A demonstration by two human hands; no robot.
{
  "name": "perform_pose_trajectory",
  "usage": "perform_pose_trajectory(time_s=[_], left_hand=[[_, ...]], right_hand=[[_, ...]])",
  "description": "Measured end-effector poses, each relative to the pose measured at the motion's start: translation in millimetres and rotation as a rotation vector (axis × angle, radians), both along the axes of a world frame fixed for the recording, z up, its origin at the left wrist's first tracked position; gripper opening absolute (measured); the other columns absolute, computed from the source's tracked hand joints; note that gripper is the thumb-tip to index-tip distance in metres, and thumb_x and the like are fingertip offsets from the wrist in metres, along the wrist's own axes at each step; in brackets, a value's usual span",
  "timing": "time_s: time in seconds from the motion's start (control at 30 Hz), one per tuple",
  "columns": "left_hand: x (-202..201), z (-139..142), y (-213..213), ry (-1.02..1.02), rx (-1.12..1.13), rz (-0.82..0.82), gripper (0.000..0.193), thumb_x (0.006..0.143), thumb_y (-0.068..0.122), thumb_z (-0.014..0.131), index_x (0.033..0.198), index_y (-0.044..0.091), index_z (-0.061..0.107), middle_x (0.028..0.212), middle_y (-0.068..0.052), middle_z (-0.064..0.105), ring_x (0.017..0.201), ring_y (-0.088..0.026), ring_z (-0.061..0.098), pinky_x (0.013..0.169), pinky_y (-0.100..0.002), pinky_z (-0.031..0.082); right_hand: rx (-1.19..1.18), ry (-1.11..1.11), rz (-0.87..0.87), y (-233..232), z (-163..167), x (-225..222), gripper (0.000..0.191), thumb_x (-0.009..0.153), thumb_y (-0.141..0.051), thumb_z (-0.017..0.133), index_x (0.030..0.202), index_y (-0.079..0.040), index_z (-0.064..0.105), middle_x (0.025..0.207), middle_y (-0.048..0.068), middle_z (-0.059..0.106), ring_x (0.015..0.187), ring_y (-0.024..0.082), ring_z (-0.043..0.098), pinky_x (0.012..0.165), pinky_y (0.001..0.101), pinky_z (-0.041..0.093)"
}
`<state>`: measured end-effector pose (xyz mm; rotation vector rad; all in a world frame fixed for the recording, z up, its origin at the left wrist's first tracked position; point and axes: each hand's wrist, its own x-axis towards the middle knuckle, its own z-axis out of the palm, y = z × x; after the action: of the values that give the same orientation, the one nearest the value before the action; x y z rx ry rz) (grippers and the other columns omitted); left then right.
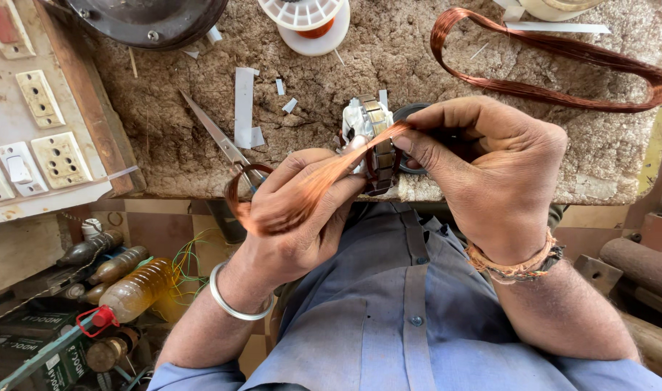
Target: The person winds enameled copper wire by hand around the slots of a motor armature, pressing and tucking the wire bundles to seat them, then folds a length of wire and continues winding it around the armature body. The armature rests on a cluttered workbench with scissors and wire spools nearby.
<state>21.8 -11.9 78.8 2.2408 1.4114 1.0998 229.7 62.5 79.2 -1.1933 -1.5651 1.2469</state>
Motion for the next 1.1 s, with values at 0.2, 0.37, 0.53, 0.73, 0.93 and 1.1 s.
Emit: perform_pose_trajectory(time_s=[0.2,0.37,0.53,0.73,0.93,1.1], left_hand=[[0,-1,0,-0.017,0.006,0.015,0.027,0.085,-0.005,0.080,0.110,0.000,0.070,0.120,-0.016,0.069,0.121,-0.037,0.069,0.105,-0.042,0.059],[1,3,-1,-0.090,0.002,0.013,0.025,0.090,-0.002,0.081,0.110,-0.001,0.066,0.125,-0.020,0.068,0.123,-0.039,0.068,0.107,-0.044,0.058],[7,10,3,-0.034,0.061,0.005,0.024,0.093,0.000,0.080,0.112,0.001,0.066,0.128,-0.022,0.066,0.120,-0.038,0.068,0.107,-0.044,0.058],[15,26,11,0.129,0.160,-0.002,0.038,0.088,-0.003,0.076,0.125,0.003,0.066,0.124,-0.020,0.066,0.108,-0.036,0.069,0.098,-0.045,0.060],[28,33,10,0.226,0.070,0.098,0.049,0.094,-0.011,0.074,0.141,-0.008,0.059,0.107,-0.015,0.064,0.101,-0.031,0.068,0.092,-0.040,0.060],[39,34,12,0.145,0.050,0.212,0.049,0.093,-0.013,0.073,0.139,-0.004,0.060,0.106,-0.012,0.062,0.096,-0.026,0.067,0.087,-0.035,0.059]], right_hand=[[0.043,-0.041,0.033,-1,6,-4,0.015,0.096,0.004,0.084,0.109,0.002,0.076,0.101,0.006,0.077,0.088,0.007,0.071,0.080,0.0193,0.060],[0.158,-0.150,0.092,2,13,-4,0.012,0.096,0.004,0.085,0.104,0.001,0.076,0.099,0.007,0.075,0.085,0.006,0.069,0.073,0.0176,0.056],[0.106,-0.126,0.062,5,23,-10,0.012,0.088,0.004,0.081,0.095,0.000,0.072,0.102,0.007,0.075,0.087,0.007,0.070,0.071,0.0180,0.057],[0.232,-0.103,0.083,7,26,-11,0.011,0.089,0.006,0.079,0.094,0.000,0.071,0.102,0.010,0.075,0.090,0.011,0.073,0.076,0.0221,0.060],[0.398,-0.178,0.122,4,22,-6,0.012,0.092,0.007,0.081,0.093,0.003,0.070,0.102,0.014,0.074,0.090,0.017,0.074,0.077,0.0272,0.060],[0.439,-0.137,0.150,6,18,0,0.013,0.091,0.008,0.080,0.096,0.001,0.071,0.104,0.013,0.074,0.092,0.019,0.075,0.079,0.0273,0.060]])
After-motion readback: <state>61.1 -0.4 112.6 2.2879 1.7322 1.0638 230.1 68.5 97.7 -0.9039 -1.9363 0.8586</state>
